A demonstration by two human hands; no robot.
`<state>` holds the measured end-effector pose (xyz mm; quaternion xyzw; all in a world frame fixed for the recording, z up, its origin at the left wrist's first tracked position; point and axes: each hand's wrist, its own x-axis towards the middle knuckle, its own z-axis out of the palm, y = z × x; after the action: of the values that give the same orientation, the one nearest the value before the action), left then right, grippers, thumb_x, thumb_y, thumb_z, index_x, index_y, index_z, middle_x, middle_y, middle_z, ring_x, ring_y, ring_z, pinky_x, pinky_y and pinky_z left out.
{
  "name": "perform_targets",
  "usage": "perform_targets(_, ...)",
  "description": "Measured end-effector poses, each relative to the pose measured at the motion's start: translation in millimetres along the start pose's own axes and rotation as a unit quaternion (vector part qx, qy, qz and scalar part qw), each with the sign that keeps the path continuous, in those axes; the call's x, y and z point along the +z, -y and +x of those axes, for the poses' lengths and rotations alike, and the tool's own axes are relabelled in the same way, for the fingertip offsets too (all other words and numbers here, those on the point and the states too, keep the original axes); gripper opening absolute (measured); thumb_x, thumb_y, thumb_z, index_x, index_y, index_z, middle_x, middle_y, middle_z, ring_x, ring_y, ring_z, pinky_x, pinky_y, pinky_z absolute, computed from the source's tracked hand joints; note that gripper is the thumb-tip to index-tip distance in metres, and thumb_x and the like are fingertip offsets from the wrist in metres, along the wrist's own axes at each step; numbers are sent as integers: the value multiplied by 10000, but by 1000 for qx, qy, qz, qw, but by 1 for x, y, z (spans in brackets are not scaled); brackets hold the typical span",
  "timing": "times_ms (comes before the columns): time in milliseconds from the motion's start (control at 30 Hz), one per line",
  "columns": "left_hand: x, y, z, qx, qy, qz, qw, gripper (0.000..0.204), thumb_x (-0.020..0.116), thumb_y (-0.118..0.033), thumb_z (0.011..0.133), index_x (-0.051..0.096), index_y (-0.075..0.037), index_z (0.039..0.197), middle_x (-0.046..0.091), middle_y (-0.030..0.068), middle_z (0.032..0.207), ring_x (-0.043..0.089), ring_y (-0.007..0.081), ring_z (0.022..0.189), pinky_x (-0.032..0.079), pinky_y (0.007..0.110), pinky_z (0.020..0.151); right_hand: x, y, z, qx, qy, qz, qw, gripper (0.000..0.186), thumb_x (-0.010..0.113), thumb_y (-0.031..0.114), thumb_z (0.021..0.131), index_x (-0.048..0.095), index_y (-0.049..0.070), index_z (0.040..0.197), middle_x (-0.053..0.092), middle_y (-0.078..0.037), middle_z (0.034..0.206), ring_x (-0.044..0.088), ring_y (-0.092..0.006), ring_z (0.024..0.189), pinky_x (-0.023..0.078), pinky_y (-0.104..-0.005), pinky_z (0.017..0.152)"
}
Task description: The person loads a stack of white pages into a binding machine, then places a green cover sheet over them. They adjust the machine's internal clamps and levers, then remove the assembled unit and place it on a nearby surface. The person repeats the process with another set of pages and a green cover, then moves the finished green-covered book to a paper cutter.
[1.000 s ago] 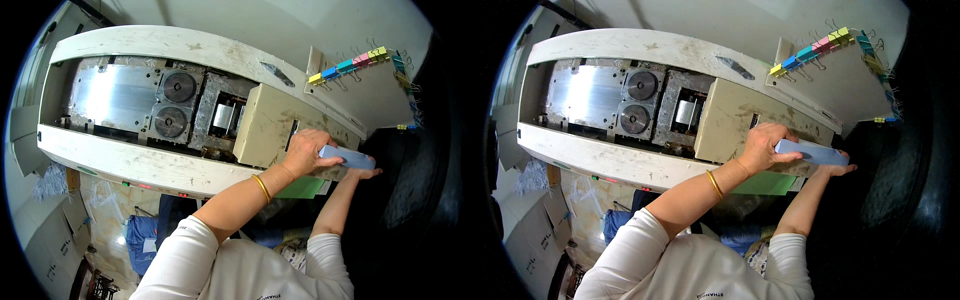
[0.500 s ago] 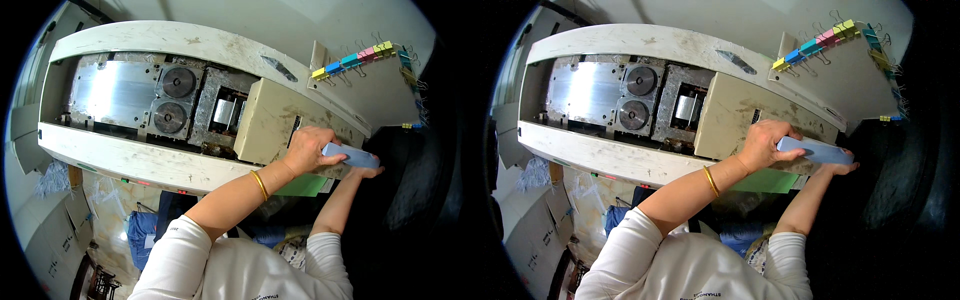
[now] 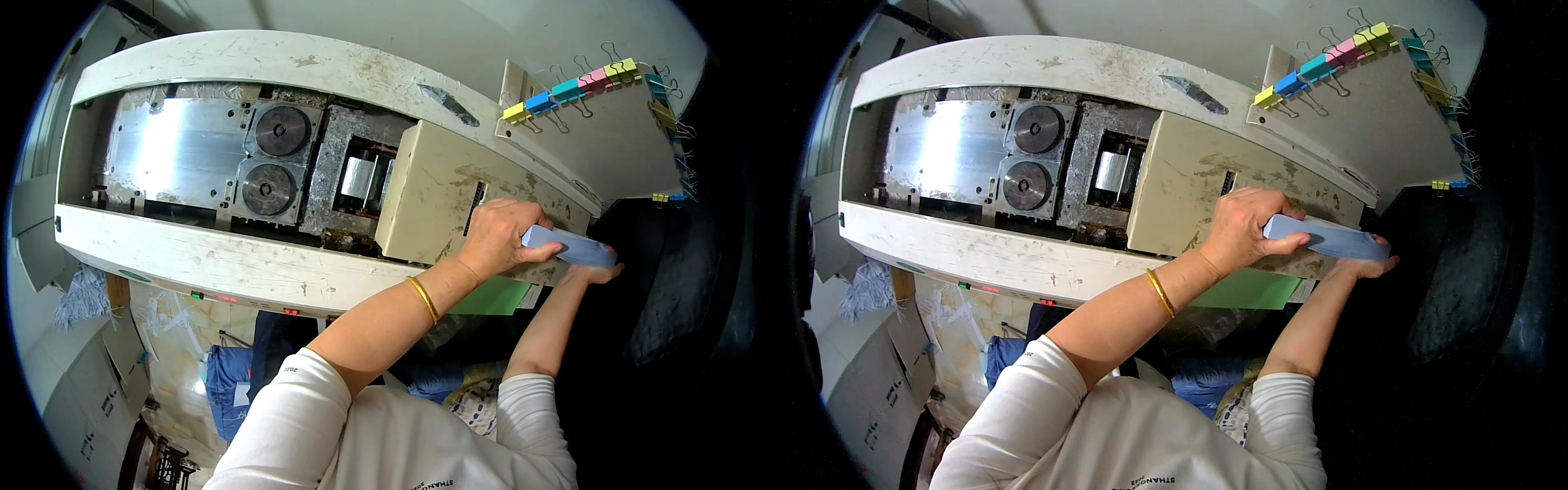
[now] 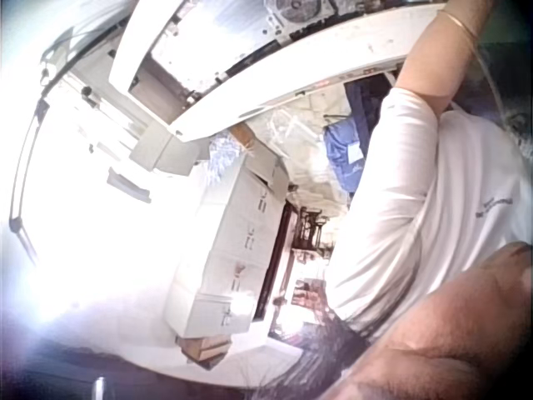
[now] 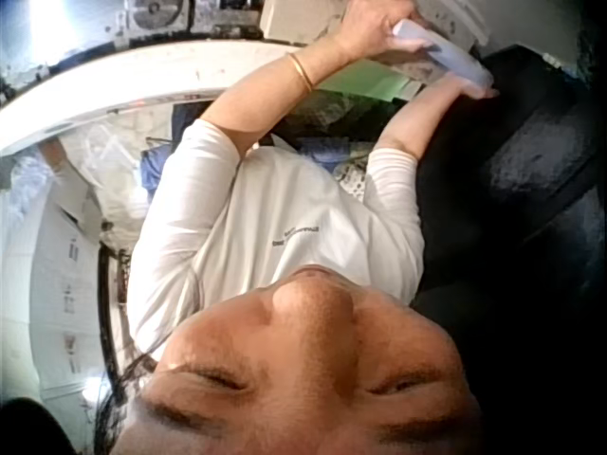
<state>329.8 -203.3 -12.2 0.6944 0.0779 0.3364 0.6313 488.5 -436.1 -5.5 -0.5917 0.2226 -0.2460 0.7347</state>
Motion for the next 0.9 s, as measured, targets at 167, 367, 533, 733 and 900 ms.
perform_targets(167, -1, -1, 0, -3, 4, 2, 1000, 324, 772, -418, 706, 668, -115, 754, 661, 51, 722, 636, 263, 675, 503, 351, 632, 2, 2, -5, -10, 2, -7, 1000, 571, 247, 510, 984, 467, 172, 580, 470, -20, 643, 464, -199, 644, 399, -373, 630)
perform_targets(367, 0, 1, -2, 1, 0, 10, 1000, 333, 761, -430, 716, 667, -114, 765, 665, 54, 738, 638, 263, 689, 504, 354, 638, -1, 1, -2, -8, 37, 4, 999, 570, 236, 495, 985, 452, 153, 583, 456, -25, 628, 454, -203, 619, 408, -375, 629)
perform_targets(533, 1, 1, -3, 0, -3, 7, 1000, 330, 761, -426, 716, 667, -115, 771, 661, 54, 742, 636, 263, 698, 502, 356, 656, -9, -3, 10, -19, 61, 3, 998, 544, 246, 471, 980, 452, 151, 592, 449, -33, 611, 454, -216, 603, 412, -374, 618)
perform_targets(733, 0, -1, -4, 1, -3, 7, 1000, 314, 765, -409, 707, 666, -118, 769, 659, 54, 755, 633, 257, 725, 497, 358, 692, -12, -8, 15, -88, 49, -45, 994, 500, 299, 376, 977, 456, 94, 594, 484, -99, 605, 471, -251, 532, 442, -399, 537)
perform_targets(900, 0, 0, -4, 5, -8, 1, 1000, 299, 773, -387, 703, 661, -117, 763, 659, 50, 753, 632, 258, 724, 497, 352, 688, -14, -7, 15, -55, 82, 25, 995, 499, 306, 326, 992, 475, 70, 599, 493, -117, 594, 465, -258, 495, 445, -399, 514)
